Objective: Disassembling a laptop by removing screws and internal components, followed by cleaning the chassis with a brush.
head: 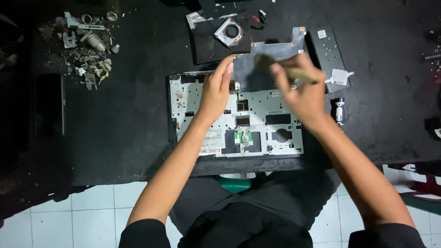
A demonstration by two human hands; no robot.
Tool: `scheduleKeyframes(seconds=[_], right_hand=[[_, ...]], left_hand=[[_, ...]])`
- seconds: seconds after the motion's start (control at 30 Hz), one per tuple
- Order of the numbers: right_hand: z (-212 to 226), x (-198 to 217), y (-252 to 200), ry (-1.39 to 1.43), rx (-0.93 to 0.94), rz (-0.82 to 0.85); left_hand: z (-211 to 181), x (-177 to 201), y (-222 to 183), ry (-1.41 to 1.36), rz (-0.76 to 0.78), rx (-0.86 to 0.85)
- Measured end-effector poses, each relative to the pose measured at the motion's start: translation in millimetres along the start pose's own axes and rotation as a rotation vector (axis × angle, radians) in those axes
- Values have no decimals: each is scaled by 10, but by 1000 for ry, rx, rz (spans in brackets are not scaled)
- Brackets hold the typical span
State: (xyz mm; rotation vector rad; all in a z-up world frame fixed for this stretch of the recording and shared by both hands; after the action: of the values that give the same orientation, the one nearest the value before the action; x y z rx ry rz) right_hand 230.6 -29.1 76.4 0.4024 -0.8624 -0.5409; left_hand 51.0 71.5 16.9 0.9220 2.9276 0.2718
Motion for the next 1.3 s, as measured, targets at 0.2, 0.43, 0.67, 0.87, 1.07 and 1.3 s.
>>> scheduleKeyframes(seconds=[0.2, 0.43, 0.67, 0.87, 1.07, 1.3], right_hand=[[3, 403, 97, -86, 25, -9], [2, -175, -679, 12, -40, 140], [-11, 532, -271, -167, -34, 9], [-61, 275, -655, -153, -98, 57], [424, 589, -717, -100, -235, 86], [292, 1010, -1235, -158, -386, -107]], left_hand=[[6, 11, 48, 116, 7, 92], [149, 15, -5, 46, -29, -10], [29, -7, 19, 39, -5, -24], [76, -10, 7, 27, -10, -19], [123, -5, -13, 48, -24, -2], [82, -30, 9, -22, 5, -38]])
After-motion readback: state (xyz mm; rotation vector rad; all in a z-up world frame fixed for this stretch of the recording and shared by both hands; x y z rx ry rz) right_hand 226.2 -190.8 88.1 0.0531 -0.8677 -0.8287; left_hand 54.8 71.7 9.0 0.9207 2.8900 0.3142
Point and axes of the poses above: each hand's wrist, its own y-axis towards the middle knuckle, its own x-axis out of the back of the hand, z = x × y, the point moved 9 cm from there along y, towards the middle knuckle, and after that the axes turned 12 degrees about -y, right-handed, at the moved point
